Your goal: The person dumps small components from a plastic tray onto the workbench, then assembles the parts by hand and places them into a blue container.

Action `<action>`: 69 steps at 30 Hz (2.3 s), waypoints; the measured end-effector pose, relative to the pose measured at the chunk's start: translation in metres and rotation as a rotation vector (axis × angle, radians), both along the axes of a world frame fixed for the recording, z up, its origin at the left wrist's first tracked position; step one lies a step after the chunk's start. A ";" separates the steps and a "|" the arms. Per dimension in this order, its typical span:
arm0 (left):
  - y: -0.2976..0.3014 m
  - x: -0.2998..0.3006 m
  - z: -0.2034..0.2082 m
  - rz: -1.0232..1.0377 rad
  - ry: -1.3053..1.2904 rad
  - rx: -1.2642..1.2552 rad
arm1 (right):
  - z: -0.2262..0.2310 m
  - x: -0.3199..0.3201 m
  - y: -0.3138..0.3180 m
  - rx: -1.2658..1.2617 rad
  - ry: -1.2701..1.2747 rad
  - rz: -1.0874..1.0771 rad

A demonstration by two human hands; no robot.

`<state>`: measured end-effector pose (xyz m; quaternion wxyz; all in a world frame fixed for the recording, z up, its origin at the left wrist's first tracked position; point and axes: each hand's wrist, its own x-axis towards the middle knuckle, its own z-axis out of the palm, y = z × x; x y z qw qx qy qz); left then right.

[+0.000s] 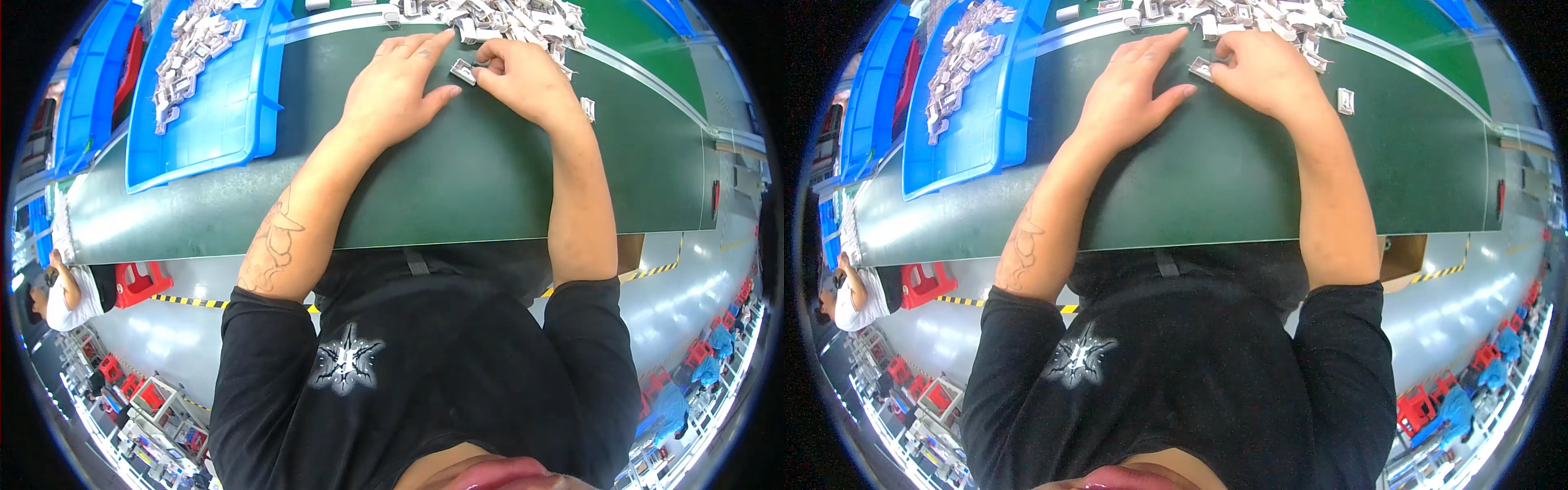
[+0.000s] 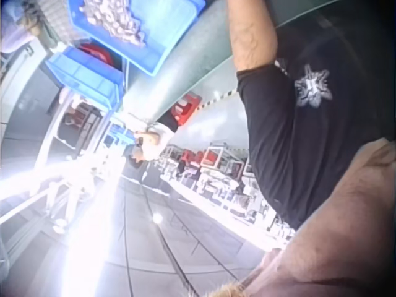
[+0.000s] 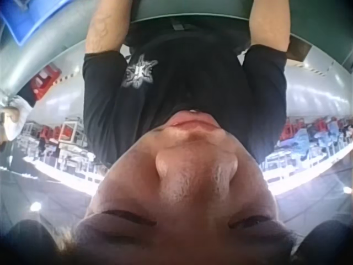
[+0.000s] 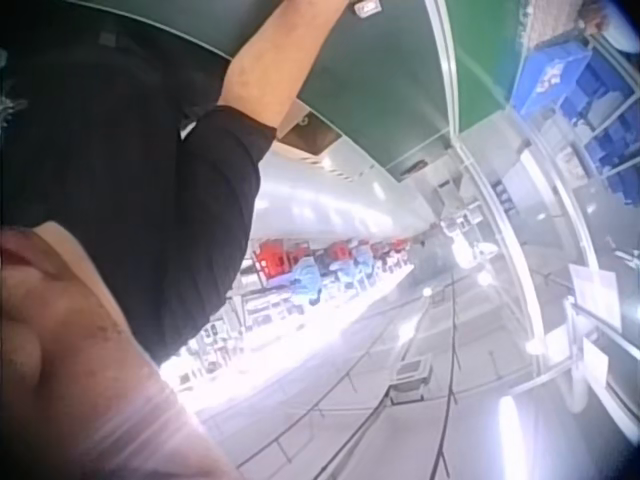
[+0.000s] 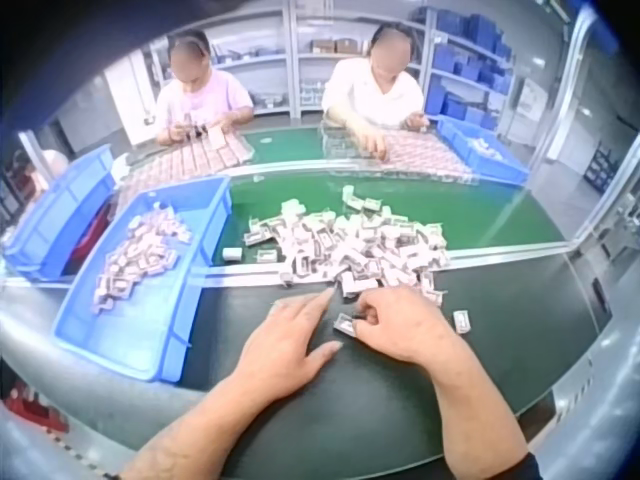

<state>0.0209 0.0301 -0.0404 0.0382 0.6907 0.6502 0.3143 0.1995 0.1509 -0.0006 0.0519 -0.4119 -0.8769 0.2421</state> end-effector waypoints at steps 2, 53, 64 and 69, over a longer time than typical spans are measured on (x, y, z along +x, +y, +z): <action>0.005 0.001 -0.004 -0.033 -0.051 0.042 | -0.003 -0.002 0.000 0.032 0.001 0.058; -0.002 -0.002 0.027 -0.010 -0.070 0.380 | 0.016 -0.019 -0.043 0.520 0.659 0.253; -0.011 -0.019 0.041 -0.020 -0.251 0.437 | 0.025 -0.007 -0.037 0.410 0.735 0.351; -0.015 -0.027 0.049 -0.140 -0.160 0.479 | 0.020 -0.009 -0.041 0.487 0.684 0.464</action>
